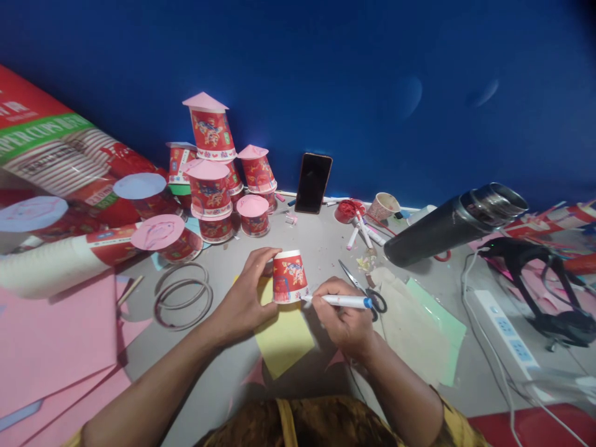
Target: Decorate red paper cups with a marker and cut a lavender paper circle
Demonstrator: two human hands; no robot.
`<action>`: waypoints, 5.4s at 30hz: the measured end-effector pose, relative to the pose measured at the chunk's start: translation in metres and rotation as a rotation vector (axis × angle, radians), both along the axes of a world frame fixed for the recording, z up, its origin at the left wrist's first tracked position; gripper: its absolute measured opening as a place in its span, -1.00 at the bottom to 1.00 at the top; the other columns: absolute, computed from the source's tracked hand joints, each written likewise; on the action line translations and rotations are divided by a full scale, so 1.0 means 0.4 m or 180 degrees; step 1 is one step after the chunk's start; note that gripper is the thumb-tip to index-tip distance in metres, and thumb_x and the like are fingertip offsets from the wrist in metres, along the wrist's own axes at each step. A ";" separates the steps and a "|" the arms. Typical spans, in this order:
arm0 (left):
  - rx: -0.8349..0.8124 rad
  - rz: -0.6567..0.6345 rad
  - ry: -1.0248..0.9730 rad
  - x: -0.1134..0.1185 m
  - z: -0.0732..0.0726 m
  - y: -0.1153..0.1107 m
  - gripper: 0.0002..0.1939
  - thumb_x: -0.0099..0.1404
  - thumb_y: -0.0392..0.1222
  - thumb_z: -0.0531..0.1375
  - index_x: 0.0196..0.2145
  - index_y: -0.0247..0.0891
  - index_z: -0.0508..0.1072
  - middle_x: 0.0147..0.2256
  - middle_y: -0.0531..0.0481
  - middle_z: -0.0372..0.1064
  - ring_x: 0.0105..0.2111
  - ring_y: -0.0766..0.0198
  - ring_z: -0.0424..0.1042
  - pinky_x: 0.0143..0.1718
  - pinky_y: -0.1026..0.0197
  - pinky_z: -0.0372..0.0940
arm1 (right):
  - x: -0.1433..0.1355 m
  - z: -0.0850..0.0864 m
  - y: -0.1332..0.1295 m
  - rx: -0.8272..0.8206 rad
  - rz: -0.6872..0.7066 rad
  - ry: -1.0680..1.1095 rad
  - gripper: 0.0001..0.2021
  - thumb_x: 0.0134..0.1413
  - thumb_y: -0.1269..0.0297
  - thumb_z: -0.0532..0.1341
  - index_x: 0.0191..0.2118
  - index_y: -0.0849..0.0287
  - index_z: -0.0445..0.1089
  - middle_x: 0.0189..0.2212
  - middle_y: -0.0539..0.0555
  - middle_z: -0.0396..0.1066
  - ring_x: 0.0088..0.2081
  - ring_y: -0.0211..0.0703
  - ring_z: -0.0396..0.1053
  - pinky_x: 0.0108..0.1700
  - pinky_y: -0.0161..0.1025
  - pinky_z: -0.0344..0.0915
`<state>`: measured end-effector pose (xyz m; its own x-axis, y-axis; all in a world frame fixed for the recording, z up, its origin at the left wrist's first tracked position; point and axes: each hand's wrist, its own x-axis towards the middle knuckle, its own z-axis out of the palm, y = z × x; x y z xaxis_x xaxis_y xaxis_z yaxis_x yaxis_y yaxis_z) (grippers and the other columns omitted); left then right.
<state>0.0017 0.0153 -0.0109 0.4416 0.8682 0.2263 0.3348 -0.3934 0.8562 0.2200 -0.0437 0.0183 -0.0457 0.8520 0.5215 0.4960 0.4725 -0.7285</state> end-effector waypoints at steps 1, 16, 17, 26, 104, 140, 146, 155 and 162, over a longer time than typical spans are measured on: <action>0.0002 -0.0006 0.0000 0.000 0.000 0.000 -0.13 0.06 -0.44 0.22 0.33 -0.12 0.17 0.30 -0.21 0.14 0.36 -0.10 0.23 0.32 -0.18 0.37 | -0.001 -0.001 0.000 -0.0005 0.0004 -0.0016 -0.86 0.25 0.41 0.22 -0.35 0.11 0.47 -0.49 0.00 0.52 -0.49 -0.22 0.47 -0.40 -0.34 0.35; -0.0017 -0.0041 0.0010 0.003 0.013 -0.003 -0.14 0.08 -0.43 0.23 0.33 -0.10 0.17 0.28 -0.20 0.15 0.35 -0.10 0.23 0.34 -0.22 0.34 | -0.006 0.004 -0.001 -0.0047 0.0080 -0.0036 -0.85 0.25 0.39 0.22 -0.36 0.12 0.47 -0.51 0.02 0.52 -0.50 -0.20 0.46 -0.42 -0.31 0.37; -0.0005 -0.0049 0.0015 0.004 0.012 -0.003 -0.14 0.08 -0.43 0.24 0.33 -0.09 0.18 0.28 -0.20 0.15 0.35 -0.10 0.23 0.34 -0.22 0.34 | -0.006 0.004 -0.001 -0.0048 0.0086 -0.0060 -0.85 0.25 0.39 0.22 -0.36 0.12 0.48 -0.51 0.02 0.52 -0.51 -0.20 0.46 -0.42 -0.31 0.37; -0.0093 -0.0046 0.0020 0.004 0.014 -0.004 -0.13 0.07 -0.43 0.25 0.33 -0.10 0.18 0.28 -0.21 0.15 0.35 -0.11 0.24 0.35 -0.21 0.34 | -0.005 0.008 -0.001 0.0002 0.0013 -0.0060 -0.85 0.24 0.40 0.22 -0.37 0.12 0.48 -0.51 0.02 0.52 -0.50 -0.21 0.47 -0.42 -0.33 0.37; -0.0289 -0.0024 -0.0187 0.000 0.008 -0.002 -0.15 0.06 -0.40 0.21 0.32 -0.13 0.20 0.30 -0.19 0.15 0.37 -0.09 0.21 0.39 -0.18 0.29 | 0.001 0.011 -0.001 0.0173 -0.0081 0.0123 -0.86 0.25 0.43 0.23 -0.35 0.13 0.47 -0.50 0.00 0.51 -0.49 -0.23 0.46 -0.39 -0.34 0.37; -0.0241 -0.0091 -0.0093 0.003 0.016 -0.004 -0.14 0.05 -0.39 0.24 0.32 -0.13 0.20 0.30 -0.21 0.17 0.38 -0.12 0.23 0.40 -0.21 0.27 | 0.004 0.019 -0.004 0.0130 -0.0069 0.0011 -0.86 0.24 0.40 0.22 -0.36 0.12 0.47 -0.51 0.02 0.51 -0.51 -0.20 0.45 -0.41 -0.29 0.39; -0.0220 -0.0117 -0.0129 0.002 0.016 -0.006 -0.16 0.09 -0.39 0.23 0.33 -0.11 0.18 0.30 -0.20 0.14 0.39 -0.10 0.20 0.41 -0.20 0.26 | 0.005 0.019 -0.005 0.0110 -0.0037 -0.0009 -0.86 0.23 0.42 0.23 -0.37 0.13 0.47 -0.51 0.02 0.52 -0.50 -0.21 0.47 -0.40 -0.31 0.38; -0.0225 -0.0169 -0.0097 0.000 0.014 -0.005 -0.13 0.07 -0.44 0.23 0.32 -0.08 0.15 0.30 -0.19 0.13 0.39 -0.11 0.18 0.43 -0.26 0.21 | 0.006 0.020 -0.006 0.0015 -0.0045 -0.0151 -0.85 0.23 0.38 0.22 -0.37 0.12 0.47 -0.52 0.01 0.52 -0.52 -0.21 0.45 -0.42 -0.30 0.38; -0.0013 -0.0150 0.0015 0.005 0.016 -0.009 -0.17 0.12 -0.43 0.23 0.32 -0.08 0.16 0.29 -0.19 0.14 0.37 -0.09 0.20 0.35 -0.21 0.33 | 0.008 0.012 -0.005 -0.0144 -0.0079 -0.0136 -0.85 0.24 0.35 0.23 -0.38 0.11 0.45 -0.53 0.00 0.50 -0.55 -0.22 0.42 -0.45 -0.31 0.33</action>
